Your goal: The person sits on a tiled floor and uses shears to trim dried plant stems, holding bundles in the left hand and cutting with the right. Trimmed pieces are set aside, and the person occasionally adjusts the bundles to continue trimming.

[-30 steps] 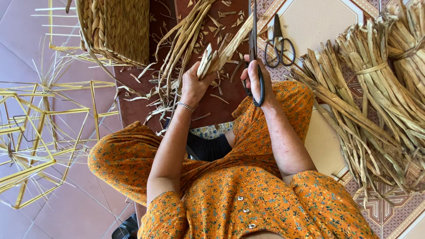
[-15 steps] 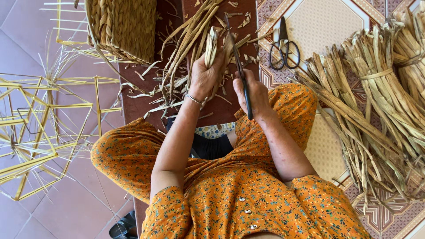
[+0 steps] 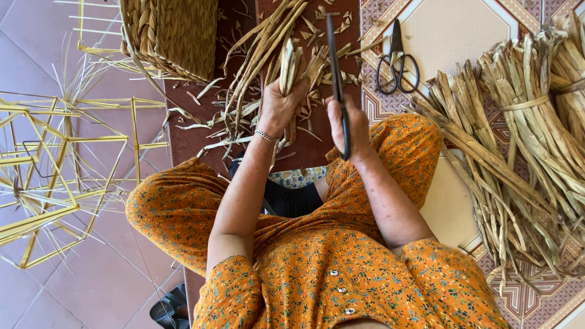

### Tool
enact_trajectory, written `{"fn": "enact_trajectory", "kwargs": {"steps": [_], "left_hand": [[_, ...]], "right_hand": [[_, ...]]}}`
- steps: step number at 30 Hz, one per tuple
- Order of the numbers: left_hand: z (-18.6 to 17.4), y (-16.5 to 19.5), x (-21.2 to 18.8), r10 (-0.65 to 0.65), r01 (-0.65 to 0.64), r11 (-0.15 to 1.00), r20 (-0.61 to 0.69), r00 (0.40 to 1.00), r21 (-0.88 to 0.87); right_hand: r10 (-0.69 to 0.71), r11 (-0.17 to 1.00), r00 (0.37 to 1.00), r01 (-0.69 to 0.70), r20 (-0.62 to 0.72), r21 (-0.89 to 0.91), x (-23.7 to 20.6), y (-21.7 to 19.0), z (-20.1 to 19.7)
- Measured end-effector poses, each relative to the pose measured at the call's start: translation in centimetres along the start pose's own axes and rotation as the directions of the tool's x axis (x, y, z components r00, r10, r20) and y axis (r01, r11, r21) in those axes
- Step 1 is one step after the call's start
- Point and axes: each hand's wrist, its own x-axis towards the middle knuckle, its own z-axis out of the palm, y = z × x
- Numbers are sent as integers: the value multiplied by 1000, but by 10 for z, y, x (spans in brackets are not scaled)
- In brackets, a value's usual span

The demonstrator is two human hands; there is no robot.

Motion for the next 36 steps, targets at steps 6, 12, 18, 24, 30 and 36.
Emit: {"fn": "enact_trajectory", "kwargs": {"steps": [6, 12, 18, 24, 30, 36], "left_hand": [[-15, -29, 38, 17, 29, 894, -100, 995, 447], [25, -68, 85, -159, 237, 725, -177, 971, 647], [54, -77, 91, 52, 169, 593, -247, 968, 787], [32, -50, 80, 33, 36, 910, -160, 987, 412], [11, -10, 29, 39, -39, 997, 2, 999, 70], [11, 7, 6, 22, -12, 992, 81, 996, -129]], "right_hand": [[347, 915, 938, -335, -14, 223, 22, 15, -28], [505, 802, 862, -485, 38, 348, 17, 26, -28], [496, 815, 865, -494, 78, 303, 16, 35, -31], [400, 899, 908, -415, 123, 139, 16, 32, -32], [261, 963, 948, -268, 183, 16, 11, 17, -21], [83, 996, 984, -77, 156, -40, 5, 0, -19]]}}
